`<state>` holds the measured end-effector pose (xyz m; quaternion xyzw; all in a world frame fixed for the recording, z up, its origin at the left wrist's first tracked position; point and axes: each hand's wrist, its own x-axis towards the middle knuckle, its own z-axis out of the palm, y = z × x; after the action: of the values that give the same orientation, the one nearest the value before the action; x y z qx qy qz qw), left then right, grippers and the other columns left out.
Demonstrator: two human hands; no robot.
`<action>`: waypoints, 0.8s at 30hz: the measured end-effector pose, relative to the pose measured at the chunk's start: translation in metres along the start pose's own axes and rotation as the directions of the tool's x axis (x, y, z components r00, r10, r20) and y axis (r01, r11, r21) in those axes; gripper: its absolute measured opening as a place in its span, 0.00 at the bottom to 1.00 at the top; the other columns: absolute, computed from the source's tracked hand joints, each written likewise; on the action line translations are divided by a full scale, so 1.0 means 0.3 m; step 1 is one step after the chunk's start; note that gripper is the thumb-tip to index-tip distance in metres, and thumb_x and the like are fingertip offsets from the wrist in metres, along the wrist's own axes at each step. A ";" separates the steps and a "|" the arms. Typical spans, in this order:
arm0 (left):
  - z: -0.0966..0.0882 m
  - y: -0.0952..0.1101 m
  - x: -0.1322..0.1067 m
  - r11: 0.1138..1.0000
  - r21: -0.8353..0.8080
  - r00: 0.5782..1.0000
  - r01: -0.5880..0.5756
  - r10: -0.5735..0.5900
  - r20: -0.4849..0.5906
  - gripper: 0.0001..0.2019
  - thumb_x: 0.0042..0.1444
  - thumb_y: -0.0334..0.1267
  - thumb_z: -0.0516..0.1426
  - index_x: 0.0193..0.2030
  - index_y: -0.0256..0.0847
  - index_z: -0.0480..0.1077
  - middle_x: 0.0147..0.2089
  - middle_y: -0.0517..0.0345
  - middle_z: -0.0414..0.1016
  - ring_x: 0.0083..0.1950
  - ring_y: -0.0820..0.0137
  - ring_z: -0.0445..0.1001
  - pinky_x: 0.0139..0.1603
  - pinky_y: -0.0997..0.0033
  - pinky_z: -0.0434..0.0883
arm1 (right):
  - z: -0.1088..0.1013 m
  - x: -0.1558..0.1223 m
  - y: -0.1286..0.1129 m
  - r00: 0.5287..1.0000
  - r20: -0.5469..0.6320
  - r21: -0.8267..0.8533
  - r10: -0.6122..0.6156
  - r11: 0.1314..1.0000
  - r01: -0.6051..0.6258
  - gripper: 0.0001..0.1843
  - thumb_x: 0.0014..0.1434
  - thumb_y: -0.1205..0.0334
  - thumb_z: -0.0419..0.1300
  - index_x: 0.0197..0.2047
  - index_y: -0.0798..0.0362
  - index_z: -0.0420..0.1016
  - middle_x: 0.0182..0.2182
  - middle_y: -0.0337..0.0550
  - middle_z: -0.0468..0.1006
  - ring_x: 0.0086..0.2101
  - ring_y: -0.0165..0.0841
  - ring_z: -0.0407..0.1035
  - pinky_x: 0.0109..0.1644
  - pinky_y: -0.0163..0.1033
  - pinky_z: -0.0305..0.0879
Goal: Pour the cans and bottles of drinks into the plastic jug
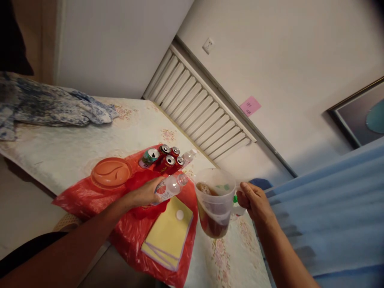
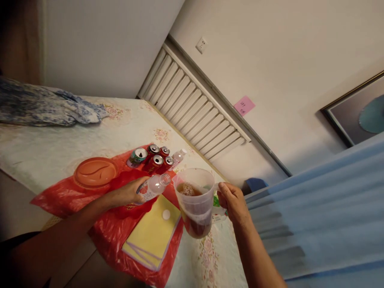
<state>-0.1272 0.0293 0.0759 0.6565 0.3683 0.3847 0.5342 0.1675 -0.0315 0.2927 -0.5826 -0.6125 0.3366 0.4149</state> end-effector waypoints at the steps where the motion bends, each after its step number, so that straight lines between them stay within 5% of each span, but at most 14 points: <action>1: 0.001 -0.006 0.002 1.000 -0.018 1.000 -0.004 0.004 0.003 0.35 0.38 0.30 0.57 0.59 0.40 0.61 0.49 0.53 0.74 0.48 0.61 0.74 0.45 0.71 0.69 | 0.001 0.002 -0.002 1.000 0.001 -0.003 0.004 1.000 -0.004 0.31 0.53 0.39 0.66 0.17 0.51 0.56 0.13 0.28 0.51 0.16 0.21 0.42 0.19 0.31 0.37; 24: -0.003 -0.001 -0.007 0.997 -0.075 1.000 0.010 -0.009 0.018 0.31 0.37 0.30 0.57 0.54 0.42 0.64 0.44 0.58 0.75 0.43 0.62 0.75 0.36 0.73 0.68 | 0.024 0.051 -0.059 0.996 0.058 -0.124 0.060 0.991 -0.053 0.31 0.47 0.36 0.67 0.18 0.50 0.56 0.14 0.26 0.49 0.16 0.20 0.40 0.18 0.30 0.37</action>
<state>-0.1289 0.0278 0.0754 0.6376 0.3521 0.3900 0.5634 0.1536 -0.0174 0.3072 -0.6133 -0.6278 0.3279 0.3496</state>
